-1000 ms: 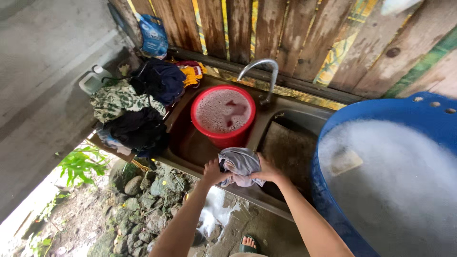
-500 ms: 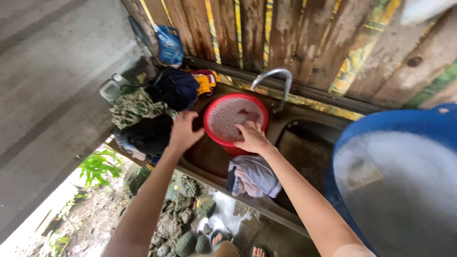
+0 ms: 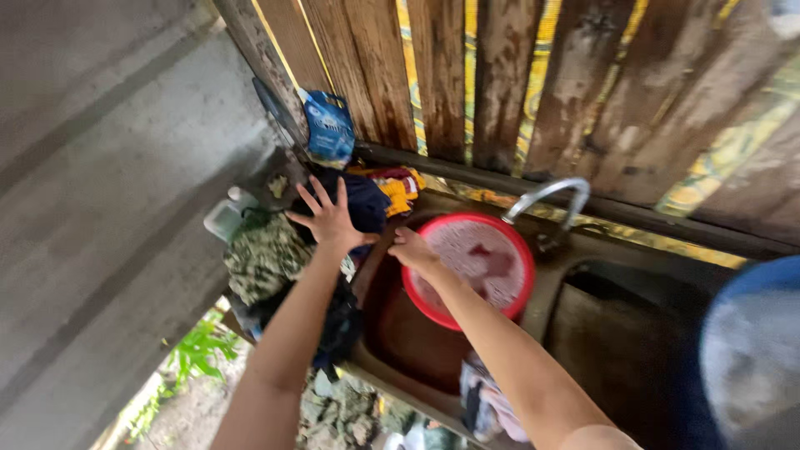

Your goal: The person rinses laundry in a basin and a sink, places garments onto plastic hangers, and hangs the hangers on a clothesline in an outdoor area.

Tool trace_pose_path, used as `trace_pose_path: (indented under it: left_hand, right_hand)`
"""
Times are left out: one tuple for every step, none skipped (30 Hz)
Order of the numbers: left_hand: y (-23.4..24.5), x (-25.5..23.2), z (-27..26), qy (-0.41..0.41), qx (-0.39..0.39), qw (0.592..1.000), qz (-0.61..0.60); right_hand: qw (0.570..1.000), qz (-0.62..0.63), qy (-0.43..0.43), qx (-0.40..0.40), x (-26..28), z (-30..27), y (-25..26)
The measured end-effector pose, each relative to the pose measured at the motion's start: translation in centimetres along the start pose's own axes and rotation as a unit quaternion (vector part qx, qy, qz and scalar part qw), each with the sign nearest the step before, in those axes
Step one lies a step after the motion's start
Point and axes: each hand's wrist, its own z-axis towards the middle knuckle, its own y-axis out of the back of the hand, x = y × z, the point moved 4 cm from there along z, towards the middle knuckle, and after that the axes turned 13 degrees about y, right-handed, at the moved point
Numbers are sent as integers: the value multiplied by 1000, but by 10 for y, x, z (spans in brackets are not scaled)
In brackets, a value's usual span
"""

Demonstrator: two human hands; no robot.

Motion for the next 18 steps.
trace_pose_path:
  left_hand:
    - [-2, -3, 6, 6, 1, 1000, -1]
    - [-8, -2, 11, 12, 5, 1000, -3]
    - [-14, 1, 15, 15, 11, 1000, -21]
    - [-19, 4, 21, 21, 16, 999, -42]
    - [-24, 8, 26, 26, 20, 998, -62]
    - [-29, 11, 30, 22, 20, 997, -71]
    - [-32, 14, 31, 17, 21, 997, -79]
    - [-35, 14, 31, 13, 24, 996, -87]
    - [-36, 14, 32, 10, 18, 995, -101]
    - [-35, 14, 30, 7, 13, 993, -114]
    - [-33, 13, 28, 4, 8, 992, -128]
    - [-32, 12, 28, 14, 25, 994, -105]
    - [-31, 9, 27, 24, 42, 995, -82]
    - [-30, 8, 28, 32, 59, 996, -61]
    - [-29, 9, 30, 33, 64, 996, -52]
    - [-30, 8, 32, 32, 68, 996, -44]
    - [-32, 7, 35, 31, 72, 996, -37]
    - [-33, 8, 39, 32, 70, 995, -56]
  right_hand:
    - [1000, 2, -25, -17, -8, 19, -12]
    - [998, 3, -51, -33, -16, 34, -25]
    - [996, 4, -76, -48, -24, 45, -38]
    - [994, 0, -95, -61, -34, 56, -49]
    - [991, -3, -112, -72, -43, 65, -57]
    - [988, -7, -131, -81, -52, 72, -67]
    - [988, -14, -129, -88, -60, 77, -75]
    - [987, 6, -125, -102, -67, 80, -81]
    - [985, 16, -131, -109, -74, 82, -86]
    - [983, 24, -147, -109, -78, 83, -89]
    - [980, 34, -162, -111, -82, 84, -92]
    - [977, 44, -175, -113, -85, 88, -94]
    - [974, 56, -189, -111, -88, 91, -97]
    - [971, 71, -201, -108, -89, 94, -99]
    - [969, 76, -211, -107, -91, 95, -101]
    - [958, 143, -227, -102, -95, 94, -104]
    - [953, 155, -244, -87, -98, 91, -108]
    - [949, 166, -259, -73, -102, 90, -109]
